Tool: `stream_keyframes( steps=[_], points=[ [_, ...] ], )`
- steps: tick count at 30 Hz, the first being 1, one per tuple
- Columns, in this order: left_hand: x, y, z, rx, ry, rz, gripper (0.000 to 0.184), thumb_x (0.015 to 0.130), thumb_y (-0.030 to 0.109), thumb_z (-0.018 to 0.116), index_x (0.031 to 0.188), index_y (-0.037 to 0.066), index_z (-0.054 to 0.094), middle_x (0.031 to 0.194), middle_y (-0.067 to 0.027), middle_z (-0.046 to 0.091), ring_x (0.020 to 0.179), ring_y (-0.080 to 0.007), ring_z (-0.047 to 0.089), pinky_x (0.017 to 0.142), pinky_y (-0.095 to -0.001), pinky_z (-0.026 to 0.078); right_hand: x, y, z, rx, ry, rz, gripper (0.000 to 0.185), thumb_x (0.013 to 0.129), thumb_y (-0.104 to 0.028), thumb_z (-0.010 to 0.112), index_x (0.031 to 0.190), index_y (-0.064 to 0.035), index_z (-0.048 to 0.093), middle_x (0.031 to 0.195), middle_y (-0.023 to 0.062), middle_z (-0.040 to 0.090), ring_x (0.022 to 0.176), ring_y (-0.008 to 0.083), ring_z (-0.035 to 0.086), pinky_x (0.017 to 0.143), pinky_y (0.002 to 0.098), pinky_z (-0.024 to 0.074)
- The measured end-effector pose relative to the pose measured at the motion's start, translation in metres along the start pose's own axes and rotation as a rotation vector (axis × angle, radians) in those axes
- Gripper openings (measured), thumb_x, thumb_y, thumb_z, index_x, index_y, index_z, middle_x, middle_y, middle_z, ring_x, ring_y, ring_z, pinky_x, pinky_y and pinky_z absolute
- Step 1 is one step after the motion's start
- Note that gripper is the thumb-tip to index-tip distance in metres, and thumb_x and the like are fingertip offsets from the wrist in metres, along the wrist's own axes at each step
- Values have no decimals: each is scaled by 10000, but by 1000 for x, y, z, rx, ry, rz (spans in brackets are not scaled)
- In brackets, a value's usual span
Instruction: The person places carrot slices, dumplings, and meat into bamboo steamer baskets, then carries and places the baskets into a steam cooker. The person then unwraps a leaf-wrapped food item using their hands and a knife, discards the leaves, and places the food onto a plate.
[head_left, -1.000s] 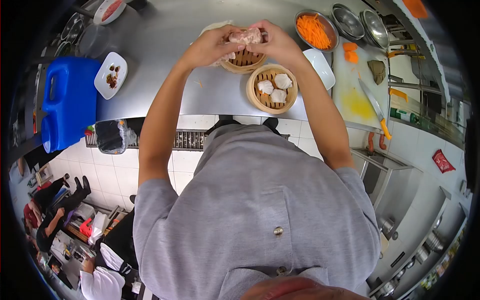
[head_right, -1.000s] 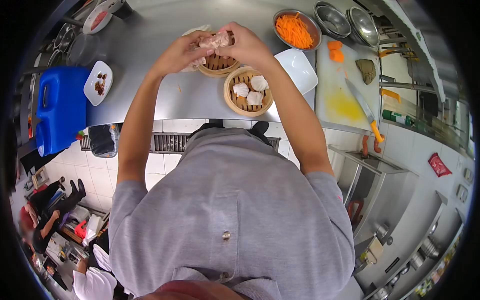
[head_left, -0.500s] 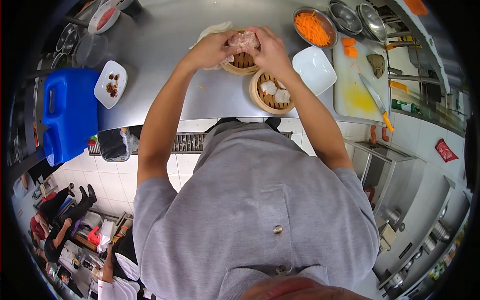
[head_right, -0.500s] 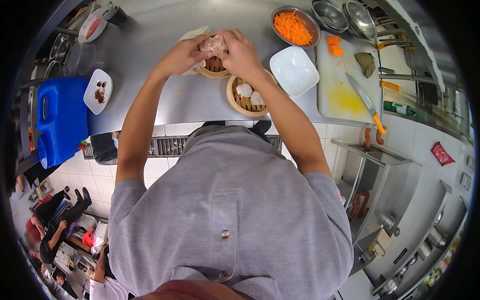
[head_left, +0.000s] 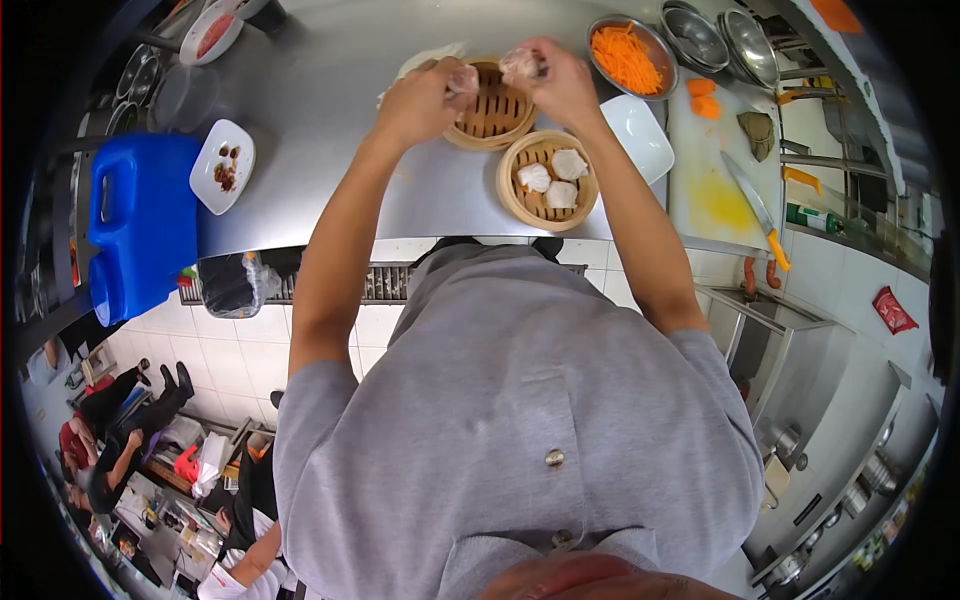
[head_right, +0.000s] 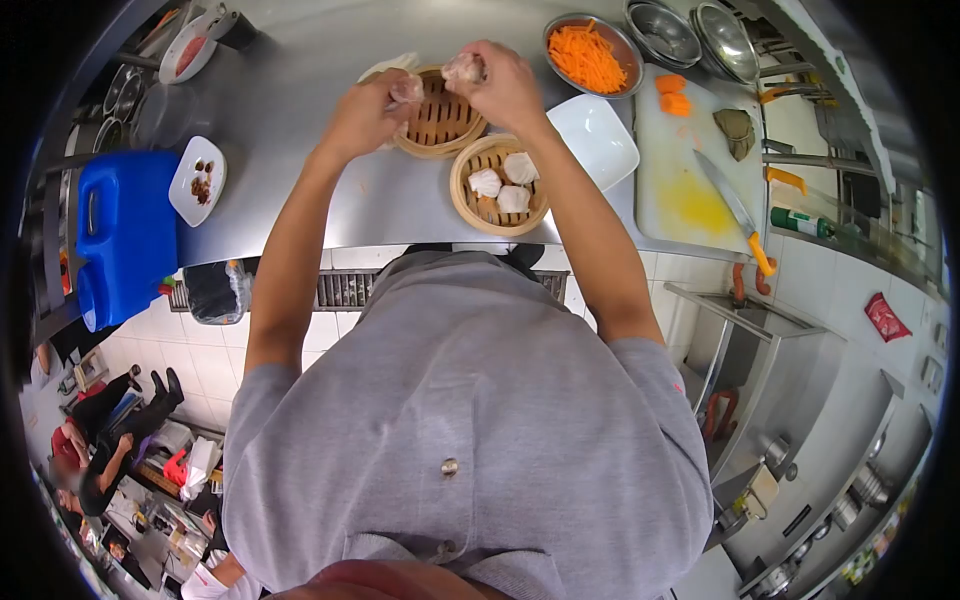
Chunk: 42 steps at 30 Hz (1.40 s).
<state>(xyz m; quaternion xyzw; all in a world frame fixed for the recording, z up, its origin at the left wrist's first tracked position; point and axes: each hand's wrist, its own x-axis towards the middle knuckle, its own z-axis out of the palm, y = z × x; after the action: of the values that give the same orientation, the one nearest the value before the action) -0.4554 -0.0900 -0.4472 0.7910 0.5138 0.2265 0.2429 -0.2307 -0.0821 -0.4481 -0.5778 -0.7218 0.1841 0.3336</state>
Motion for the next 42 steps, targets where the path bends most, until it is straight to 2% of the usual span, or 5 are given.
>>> stream_keyframes(
  steps=[7,16,21,33,42],
  points=[
    [9,31,-2,328,-180,-228,437,816,359,707,1216,189,662,1146,-209,643,1028,-369,653,860,-452,533,-4,22,28,-77,-190,-89,457,690,-237,833,1132,-242,719,1428,123,470,1297,369,350,1094,432,330],
    [23,30,-5,558,-385,-172,639,844,519,652,1321,100,576,1189,-239,622,1059,-372,648,877,-435,533,-12,31,28,-186,-58,-135,494,717,-177,800,1197,-221,694,1405,141,474,1245,392,395,1044,446,407],
    [25,17,-22,-481,-173,-246,924,856,626,604,1440,-55,384,1266,-247,605,1185,-335,588,947,-382,489,-17,-18,-7,131,-163,-194,539,760,-214,800,1255,-102,619,1274,117,546,1091,278,532,902,381,475],
    [-6,22,-29,-909,-299,-70,418,829,11,749,1213,-55,597,1090,-94,679,966,-138,641,860,-269,517,-21,-28,-29,435,-374,-81,390,882,-190,738,1180,18,600,969,49,668,832,100,613,690,266,509],
    [-7,-9,-9,-1204,-338,-83,404,847,69,749,1225,-3,625,1114,-74,683,957,-119,651,859,-271,522,-31,-6,-19,907,-581,100,372,901,-187,719,1198,-3,592,896,48,661,749,86,585,645,242,508]
  ],
)
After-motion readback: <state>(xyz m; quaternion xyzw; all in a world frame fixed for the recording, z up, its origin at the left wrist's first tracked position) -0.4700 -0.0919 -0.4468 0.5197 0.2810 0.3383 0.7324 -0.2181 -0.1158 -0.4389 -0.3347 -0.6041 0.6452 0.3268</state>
